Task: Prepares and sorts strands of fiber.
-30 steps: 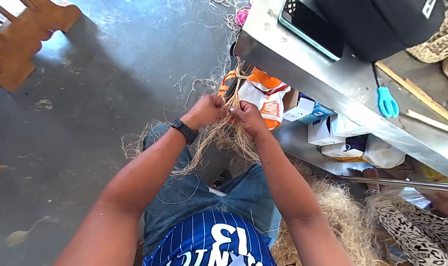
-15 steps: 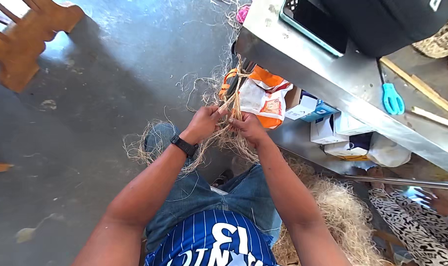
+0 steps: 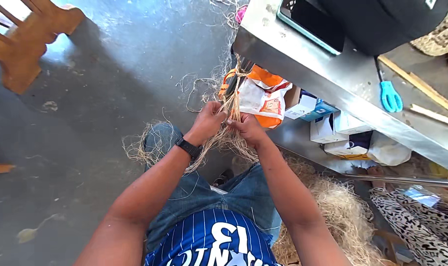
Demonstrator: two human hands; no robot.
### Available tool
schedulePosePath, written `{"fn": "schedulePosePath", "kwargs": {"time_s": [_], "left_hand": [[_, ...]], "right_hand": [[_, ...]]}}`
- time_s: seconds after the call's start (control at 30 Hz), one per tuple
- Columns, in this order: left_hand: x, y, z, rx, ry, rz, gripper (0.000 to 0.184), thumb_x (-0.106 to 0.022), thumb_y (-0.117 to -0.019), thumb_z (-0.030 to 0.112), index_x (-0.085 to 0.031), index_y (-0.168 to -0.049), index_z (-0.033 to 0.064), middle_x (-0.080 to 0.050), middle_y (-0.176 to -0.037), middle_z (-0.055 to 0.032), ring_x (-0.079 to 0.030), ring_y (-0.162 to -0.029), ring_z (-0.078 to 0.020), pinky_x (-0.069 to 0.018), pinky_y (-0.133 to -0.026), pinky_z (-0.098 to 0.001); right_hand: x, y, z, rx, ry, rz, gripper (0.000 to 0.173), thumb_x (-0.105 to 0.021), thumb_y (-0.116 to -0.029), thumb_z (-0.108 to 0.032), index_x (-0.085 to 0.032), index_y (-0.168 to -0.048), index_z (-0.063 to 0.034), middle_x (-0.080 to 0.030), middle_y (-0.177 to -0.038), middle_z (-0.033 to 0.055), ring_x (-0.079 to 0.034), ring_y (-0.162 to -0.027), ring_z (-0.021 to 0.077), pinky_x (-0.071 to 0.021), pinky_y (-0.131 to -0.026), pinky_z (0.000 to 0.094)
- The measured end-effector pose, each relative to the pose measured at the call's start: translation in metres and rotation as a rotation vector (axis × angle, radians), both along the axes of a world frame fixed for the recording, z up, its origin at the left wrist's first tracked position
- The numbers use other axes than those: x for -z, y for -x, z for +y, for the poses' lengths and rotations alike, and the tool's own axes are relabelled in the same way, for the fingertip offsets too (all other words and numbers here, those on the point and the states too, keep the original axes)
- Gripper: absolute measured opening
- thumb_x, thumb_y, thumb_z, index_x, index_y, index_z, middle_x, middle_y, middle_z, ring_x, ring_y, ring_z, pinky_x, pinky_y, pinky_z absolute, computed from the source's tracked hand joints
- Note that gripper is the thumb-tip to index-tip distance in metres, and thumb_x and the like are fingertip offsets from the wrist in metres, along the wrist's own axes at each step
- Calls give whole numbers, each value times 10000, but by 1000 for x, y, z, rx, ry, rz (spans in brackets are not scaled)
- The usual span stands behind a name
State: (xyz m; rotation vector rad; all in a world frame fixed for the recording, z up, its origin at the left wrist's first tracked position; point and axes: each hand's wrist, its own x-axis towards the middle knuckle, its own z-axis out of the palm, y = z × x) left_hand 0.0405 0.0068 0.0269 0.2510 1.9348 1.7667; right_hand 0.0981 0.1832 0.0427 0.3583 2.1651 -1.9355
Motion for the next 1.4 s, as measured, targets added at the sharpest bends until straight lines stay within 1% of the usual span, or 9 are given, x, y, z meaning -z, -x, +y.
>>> {"fn": "schedulePosePath", "kwargs": {"time_s": [0.07,0.1,0.3,0.43,0.57,0.9,1.1,1.3,1.4], "left_hand": [[-9,12,7,12,-47,1,578,-578,-1031,387,-439,-1492,67,-615,-1358,-126,-615,-1219,-220,-519,-1023,-467],[-11,19,11,17,-79,2,592,-558,-1039,413,-437,-1496,57,-621,-1347,-133,-622,-1203,-222,-522,-1017,-459],[-24,44,29,102,-70,-20,281,-584,-1054,210,-649,-1236,6,-709,-1009,-110,-703,-813,-178,-615,-777,-367],[-23,43,22,100,-52,-60,211,-539,-1076,205,-654,-1151,45,-603,-854,-32,-544,-603,-103,-524,-577,-263],[-15,33,18,87,-168,-220,186,-491,-1096,217,-620,-1101,83,-526,-754,11,-382,-493,-61,-321,-431,-198],[13,-52,-16,109,-312,-358,243,-398,-1121,302,-580,-1050,158,-402,-622,57,-298,-433,-26,-258,-399,-157],[23,-107,-43,173,-266,-388,244,-388,-1122,287,-575,-1030,161,-414,-625,56,-325,-446,-25,-301,-414,-155],[18,-100,-79,124,-363,-337,253,-374,-1127,328,-576,-1078,183,-498,-729,49,-475,-559,-59,-468,-531,-209],[-6,-73,-102,3,-410,-335,252,-368,-1126,276,-572,-1033,162,-504,-710,57,-474,-548,-59,-466,-518,-208]], "right_hand": [[2,0,1,-12,7,11,148,-642,-994,-64,-645,-1086,52,-705,-895,109,-691,-797,159,-605,-777,347],[1,-1,1,-14,3,15,140,-643,-993,-61,-643,-1078,50,-707,-892,106,-694,-796,157,-607,-778,343],[-5,-3,1,-18,5,9,147,-628,-995,-56,-654,-1088,56,-707,-888,102,-690,-791,158,-605,-777,342],[-4,-6,6,-12,-4,4,134,-635,-994,-60,-652,-1071,49,-706,-870,92,-690,-775,149,-606,-765,337],[0,-8,9,-22,-7,12,148,-637,-997,-68,-651,-1082,52,-705,-865,93,-688,-764,148,-607,-759,337],[13,-25,9,5,38,8,132,-622,-1007,-74,-636,-1090,27,-705,-886,78,-689,-782,139,-606,-775,331],[14,-45,-9,26,343,117,87,-533,-1029,-31,-575,-1097,2,-720,-893,90,-712,-830,177,-609,-834,366],[16,-79,-19,120,613,122,120,-455,-1066,-100,-567,-1091,-62,-658,-810,44,-701,-783,213,-615,-861,486],[12,-87,6,216,598,107,144,-444,-1074,-130,-582,-1034,-128,-578,-753,-29,-614,-690,130,-606,-792,419]]}}
